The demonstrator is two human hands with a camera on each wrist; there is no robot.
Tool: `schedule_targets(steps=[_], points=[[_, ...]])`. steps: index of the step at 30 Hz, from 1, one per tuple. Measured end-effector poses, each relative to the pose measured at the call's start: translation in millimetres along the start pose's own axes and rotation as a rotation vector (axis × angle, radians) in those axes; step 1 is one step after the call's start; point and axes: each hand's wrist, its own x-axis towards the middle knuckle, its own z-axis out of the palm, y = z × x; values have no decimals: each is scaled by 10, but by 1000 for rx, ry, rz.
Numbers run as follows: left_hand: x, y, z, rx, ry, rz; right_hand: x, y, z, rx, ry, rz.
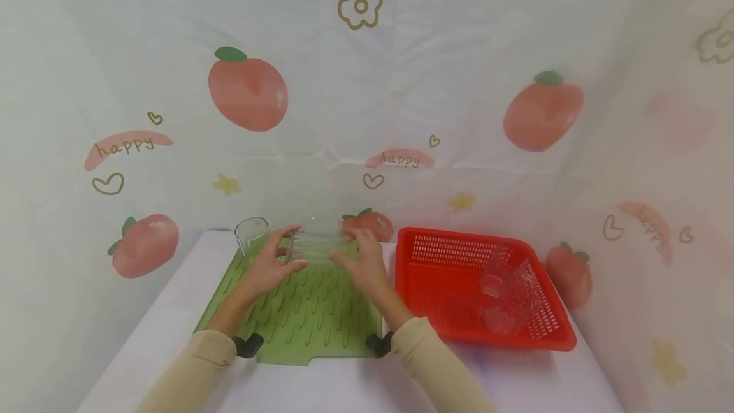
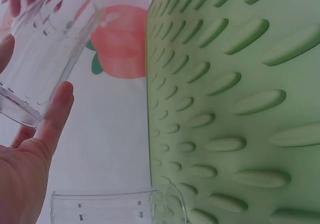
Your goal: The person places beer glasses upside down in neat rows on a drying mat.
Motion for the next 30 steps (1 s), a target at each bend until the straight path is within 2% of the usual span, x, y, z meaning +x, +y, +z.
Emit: schedule_targets(steps=[4,8,15,20,26,30], points=[[-5,-8,-9,33,5,-2,-20,-43,11,-120,-50,-107],[-6,-14,-9,57,3,8,-52,-65,42,-200,-74,-157],[7,7,-9,90,-1,34,-49,-118,130,-306,-139,-138],[14,28,-7,85,0,62,-42,-129,216,-408,-200,-95],[7,90,-15,104,-15,87,-31,-146,261,-445,-193,-82],[1,132,-21,120,-36,73,-39,-166,275,-488,-160,-67]])
